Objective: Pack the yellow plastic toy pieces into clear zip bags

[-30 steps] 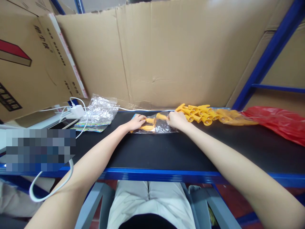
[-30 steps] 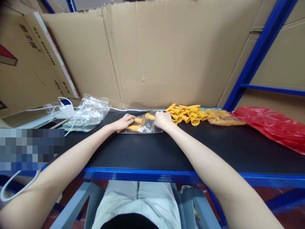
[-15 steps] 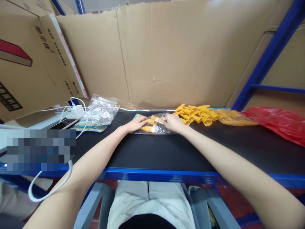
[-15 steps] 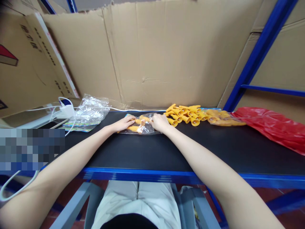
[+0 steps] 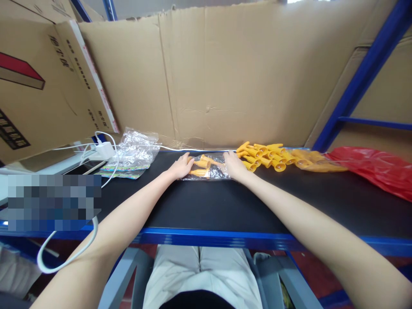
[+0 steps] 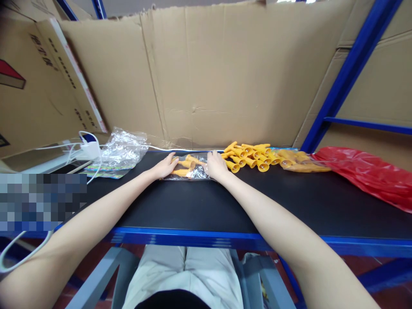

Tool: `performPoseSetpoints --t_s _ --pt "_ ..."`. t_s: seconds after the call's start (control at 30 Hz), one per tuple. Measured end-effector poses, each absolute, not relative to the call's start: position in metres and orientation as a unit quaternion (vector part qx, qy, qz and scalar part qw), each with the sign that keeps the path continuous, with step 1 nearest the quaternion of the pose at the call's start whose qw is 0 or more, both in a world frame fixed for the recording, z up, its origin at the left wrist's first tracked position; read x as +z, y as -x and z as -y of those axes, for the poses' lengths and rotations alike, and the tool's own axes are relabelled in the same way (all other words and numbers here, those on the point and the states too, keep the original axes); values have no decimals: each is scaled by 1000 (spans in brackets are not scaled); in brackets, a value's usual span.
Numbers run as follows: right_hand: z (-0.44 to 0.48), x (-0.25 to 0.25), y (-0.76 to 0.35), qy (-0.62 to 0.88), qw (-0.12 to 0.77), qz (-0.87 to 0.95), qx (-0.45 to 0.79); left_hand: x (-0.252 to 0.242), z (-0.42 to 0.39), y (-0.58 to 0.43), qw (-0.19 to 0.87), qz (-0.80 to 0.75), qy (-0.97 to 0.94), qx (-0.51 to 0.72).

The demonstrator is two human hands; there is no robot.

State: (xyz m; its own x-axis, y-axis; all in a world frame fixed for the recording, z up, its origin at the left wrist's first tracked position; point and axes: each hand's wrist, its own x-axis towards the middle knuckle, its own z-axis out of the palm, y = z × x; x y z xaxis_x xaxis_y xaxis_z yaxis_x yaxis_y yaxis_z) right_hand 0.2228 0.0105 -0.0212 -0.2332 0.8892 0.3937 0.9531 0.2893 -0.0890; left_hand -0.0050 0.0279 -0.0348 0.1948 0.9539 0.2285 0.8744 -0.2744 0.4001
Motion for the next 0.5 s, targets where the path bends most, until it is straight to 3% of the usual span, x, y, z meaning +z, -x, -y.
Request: performPoseSetpoints --t_s 0.17,0.33,0.5 --pt "-10 -19 -222 628 153 763 -18 -32 -25 4 111 -603 -766 192" --pt "-22 -25 -226 568 265 773 101 -36 -29 7 118 -588 -774 201" --pt "-28 -30 -226 551 309 754 182 -41 -33 9 111 -580 -778 212"
